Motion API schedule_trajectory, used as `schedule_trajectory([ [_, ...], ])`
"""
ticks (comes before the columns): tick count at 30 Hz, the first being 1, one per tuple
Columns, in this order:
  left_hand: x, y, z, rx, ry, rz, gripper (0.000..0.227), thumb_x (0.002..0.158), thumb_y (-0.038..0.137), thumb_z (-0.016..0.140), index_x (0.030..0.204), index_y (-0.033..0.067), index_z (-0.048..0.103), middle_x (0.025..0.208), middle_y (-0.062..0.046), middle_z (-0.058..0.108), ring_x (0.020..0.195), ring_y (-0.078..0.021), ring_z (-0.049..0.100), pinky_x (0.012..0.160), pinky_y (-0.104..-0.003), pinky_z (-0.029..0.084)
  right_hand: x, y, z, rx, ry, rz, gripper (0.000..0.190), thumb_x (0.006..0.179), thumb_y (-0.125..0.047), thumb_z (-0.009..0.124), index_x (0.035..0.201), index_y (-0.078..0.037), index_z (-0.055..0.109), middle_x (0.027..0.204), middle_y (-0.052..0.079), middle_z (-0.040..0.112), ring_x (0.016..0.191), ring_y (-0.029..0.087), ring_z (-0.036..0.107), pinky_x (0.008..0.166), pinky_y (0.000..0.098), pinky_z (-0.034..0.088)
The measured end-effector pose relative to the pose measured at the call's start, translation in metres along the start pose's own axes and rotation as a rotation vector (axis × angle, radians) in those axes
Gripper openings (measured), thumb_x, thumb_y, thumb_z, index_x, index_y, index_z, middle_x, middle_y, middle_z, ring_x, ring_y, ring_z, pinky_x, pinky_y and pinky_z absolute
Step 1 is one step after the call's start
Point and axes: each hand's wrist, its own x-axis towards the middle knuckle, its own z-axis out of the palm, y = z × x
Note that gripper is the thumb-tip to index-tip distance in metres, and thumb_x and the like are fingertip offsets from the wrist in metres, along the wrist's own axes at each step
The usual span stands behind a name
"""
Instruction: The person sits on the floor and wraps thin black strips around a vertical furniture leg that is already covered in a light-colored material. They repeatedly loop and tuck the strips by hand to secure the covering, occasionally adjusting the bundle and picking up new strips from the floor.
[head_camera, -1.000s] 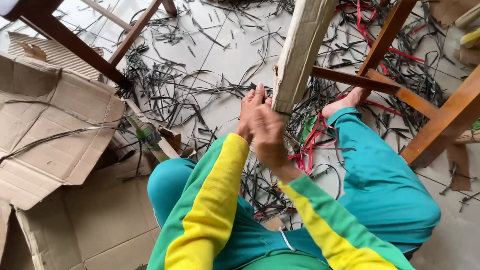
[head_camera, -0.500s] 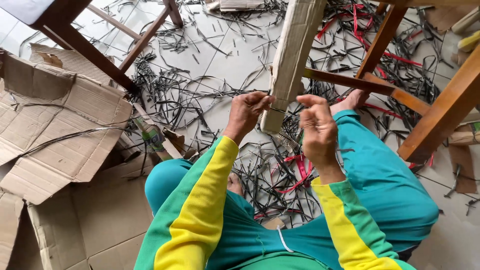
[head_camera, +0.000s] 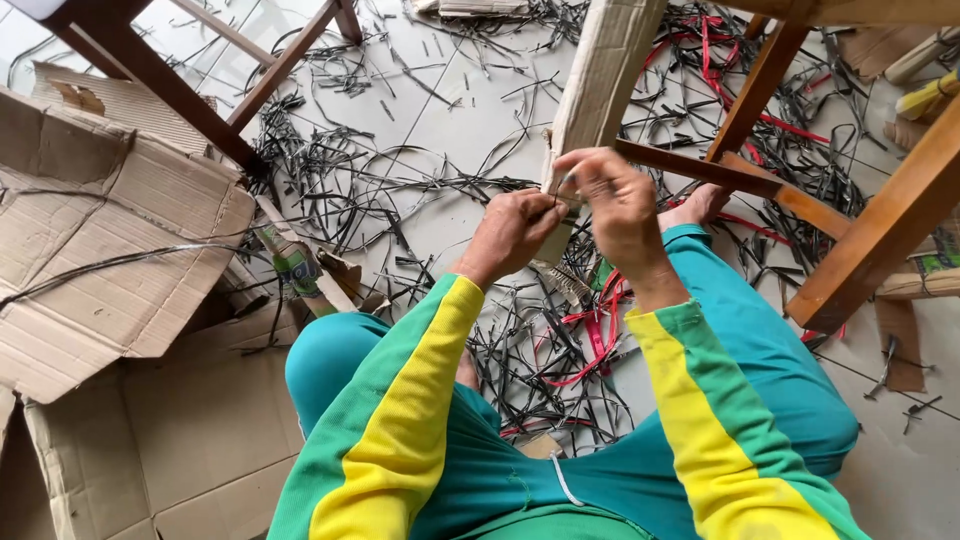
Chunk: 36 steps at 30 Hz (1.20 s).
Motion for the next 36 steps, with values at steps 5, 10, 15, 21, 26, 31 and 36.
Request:
schedule_trajectory([
  [5,0.004,-0.008,0.000,-0.101,0.019,-0.220,0.029,0.098,0.031,0.061,0.078,0.0144,0.073,0.064,-0.010,0.064,0.063,-0.0216,0.062,0.063,-0.039,0.051,-0.022,0.024,0.001,-0.133,0.041,0.040,0.031,0.112,-0.028,0.050,0.123,-0.005,0.068,0.113,0.016,0.066,0.105,0.027,0.063,0.091,0.0410,0.054],
  [10,0.007,-0.027,0.012,-0.168,-0.046,-0.354,0.023,0.097,0.030,0.062,0.086,0.0169,0.077,0.064,-0.004,0.067,0.068,-0.0111,0.061,0.067,-0.034,0.051,-0.041,0.059,0.007,-0.341,0.127,-0.048,0.009,0.102,-0.010,0.071,0.109,-0.006,0.075,0.099,0.011,0.072,0.095,0.031,0.072,0.085,0.0406,0.057],
  [15,0.008,-0.036,0.008,-0.259,0.070,-0.445,0.017,0.088,0.033,0.078,0.093,0.0166,0.077,0.072,0.000,0.074,0.071,-0.0098,0.069,0.071,-0.026,0.054,-0.056,0.076,0.007,-0.372,0.158,-0.013,0.009,0.102,-0.009,0.070,0.096,-0.004,0.069,0.088,0.015,0.067,0.092,0.038,0.070,0.083,0.0453,0.056],
  [21,0.007,-0.025,0.002,-0.165,0.055,-0.475,0.035,0.085,0.032,0.082,0.108,0.0166,0.061,0.073,0.002,0.071,0.076,-0.0161,0.067,0.083,-0.036,0.052,-0.049,0.048,0.025,-0.378,0.112,-0.197,0.023,0.093,0.002,0.072,0.115,0.001,0.066,0.109,0.017,0.067,0.105,0.038,0.068,0.091,0.0492,0.055],
  [26,0.004,-0.027,0.004,-0.092,0.051,-0.393,0.034,0.093,0.028,0.074,0.114,0.0099,0.054,0.075,-0.008,0.073,0.084,-0.0302,0.072,0.084,-0.047,0.052,-0.041,0.063,0.029,-0.463,0.069,-0.259,0.022,0.096,-0.007,0.073,0.117,-0.002,0.067,0.104,0.013,0.067,0.101,0.035,0.068,0.090,0.0465,0.055],
  [31,0.002,-0.010,0.001,-0.038,0.082,-0.367,0.020,0.101,0.025,0.059,0.115,0.0117,0.052,0.082,-0.013,0.077,0.092,-0.0396,0.074,0.085,-0.054,0.053,-0.043,0.072,0.034,-0.474,0.113,-0.225,0.010,0.100,-0.009,0.071,0.108,-0.005,0.069,0.095,0.012,0.067,0.090,0.036,0.068,0.082,0.0461,0.055],
  [36,0.004,-0.008,0.002,0.028,0.106,-0.362,0.022,0.105,0.031,0.048,0.116,0.0119,0.047,0.092,-0.023,0.076,0.098,-0.0493,0.071,0.088,-0.061,0.052,-0.043,0.076,0.037,-0.441,0.177,-0.191,0.005,0.100,-0.008,0.072,0.105,-0.008,0.070,0.091,0.011,0.068,0.087,0.035,0.069,0.079,0.0439,0.055],
])
